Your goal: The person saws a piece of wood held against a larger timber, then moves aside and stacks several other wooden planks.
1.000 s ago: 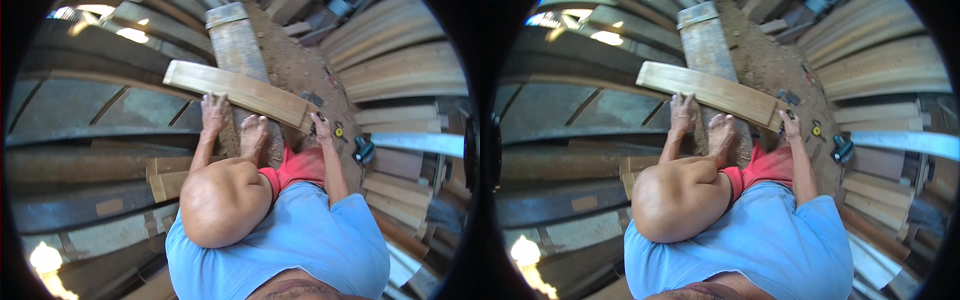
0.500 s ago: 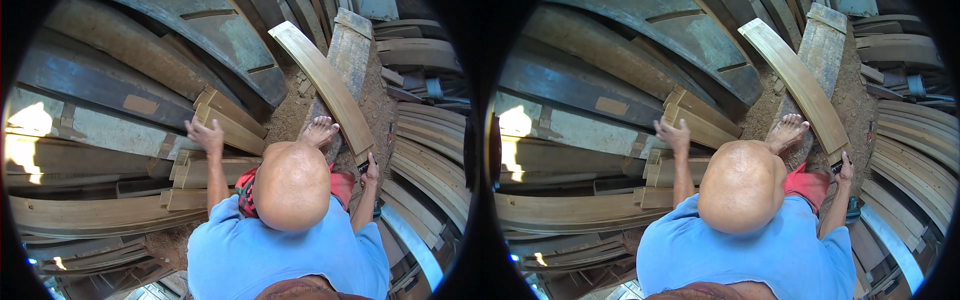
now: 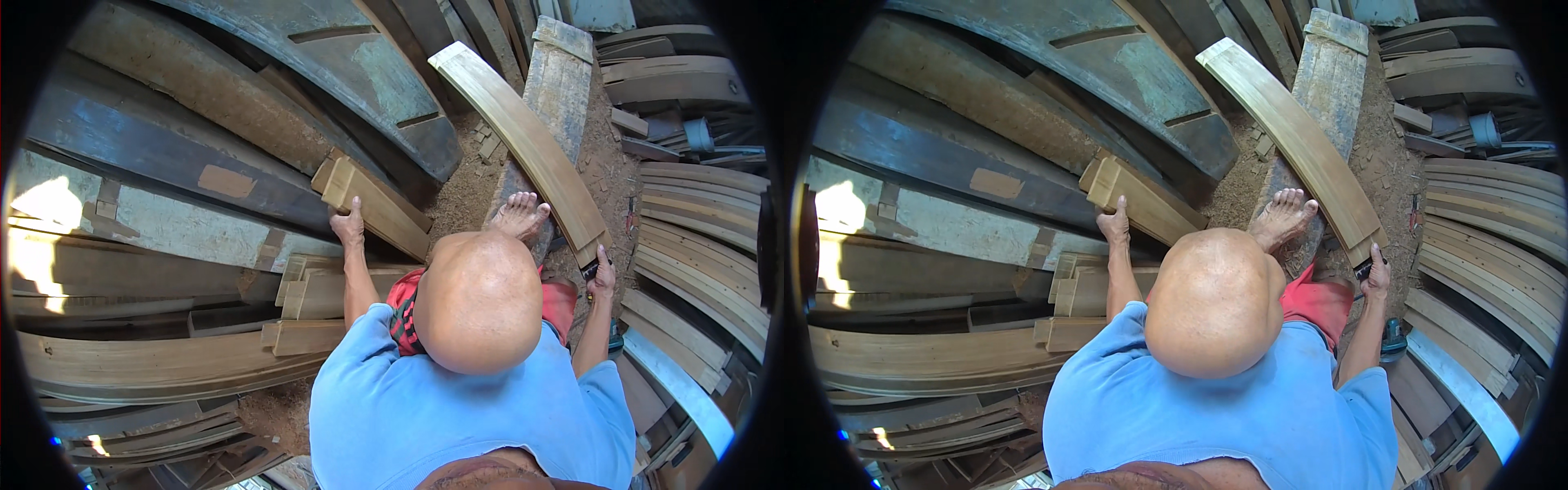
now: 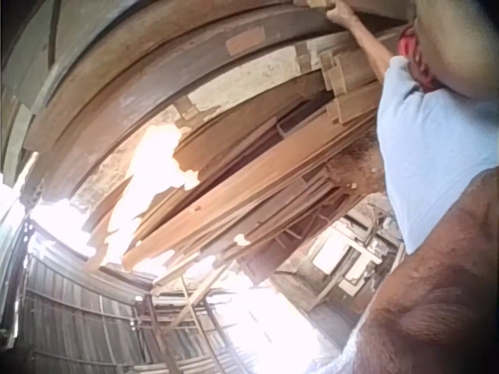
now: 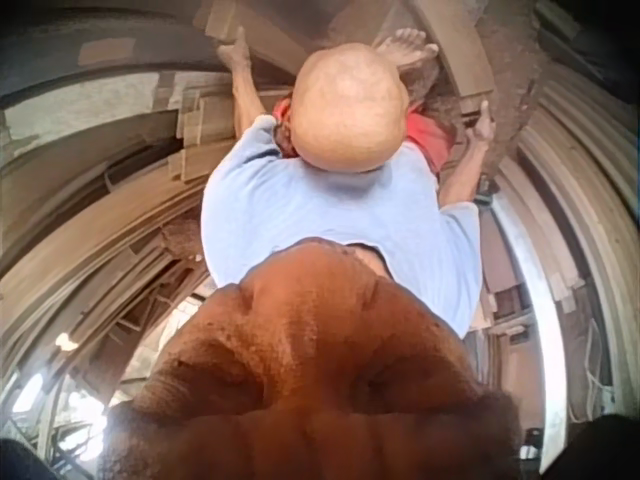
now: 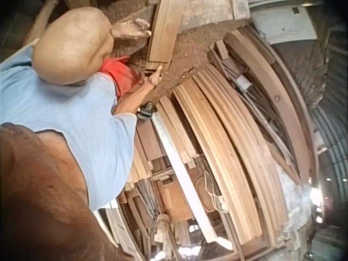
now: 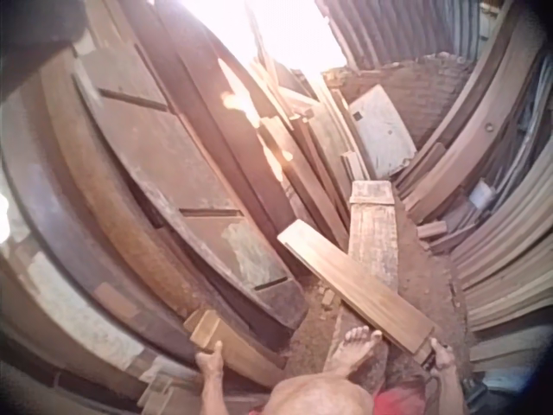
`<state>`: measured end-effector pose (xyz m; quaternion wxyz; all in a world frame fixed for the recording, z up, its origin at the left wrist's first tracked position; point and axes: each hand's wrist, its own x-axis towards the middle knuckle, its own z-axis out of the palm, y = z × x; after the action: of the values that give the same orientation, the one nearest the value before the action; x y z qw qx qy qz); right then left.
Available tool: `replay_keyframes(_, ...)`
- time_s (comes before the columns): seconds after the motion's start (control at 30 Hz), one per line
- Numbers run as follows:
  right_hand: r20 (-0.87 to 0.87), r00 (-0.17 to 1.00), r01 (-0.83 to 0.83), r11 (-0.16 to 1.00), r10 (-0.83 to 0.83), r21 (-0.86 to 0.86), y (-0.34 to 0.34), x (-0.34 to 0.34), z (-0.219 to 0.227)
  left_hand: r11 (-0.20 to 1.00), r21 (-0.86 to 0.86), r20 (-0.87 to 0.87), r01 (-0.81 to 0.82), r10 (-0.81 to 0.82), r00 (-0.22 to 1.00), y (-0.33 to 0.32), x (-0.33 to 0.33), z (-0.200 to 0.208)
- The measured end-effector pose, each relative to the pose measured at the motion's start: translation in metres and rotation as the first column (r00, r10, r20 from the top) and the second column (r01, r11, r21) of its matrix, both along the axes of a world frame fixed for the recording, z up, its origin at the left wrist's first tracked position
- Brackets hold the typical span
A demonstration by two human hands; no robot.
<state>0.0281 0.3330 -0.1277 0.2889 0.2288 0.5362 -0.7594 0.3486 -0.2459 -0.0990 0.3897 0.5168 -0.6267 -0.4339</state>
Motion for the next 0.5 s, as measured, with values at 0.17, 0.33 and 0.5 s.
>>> replay_keyframes(0.17,-0.036,0.999,-0.038,0.998,0.039,0.044,0.0,-0.003,0.011,0.94,0.087,-0.289,0.33,-0.293,0.911,0.02,-0.067,0.053)
replay_keyframes(0.33,-0.024,0.999,-0.041,0.997,0.043,0.07,0.0,-0.007,0.007,0.939,-0.084,-0.622,0.333,-0.31,0.719,0.002,-0.103,0.084)
replay_keyframes(0.5,-0.001,1.0,-0.016,0.999,0.016,0.04,-0.001,0.0,0.009,0.672,-0.244,-0.91,0.7,-0.407,0.073,-0.02,-0.129,0.101)
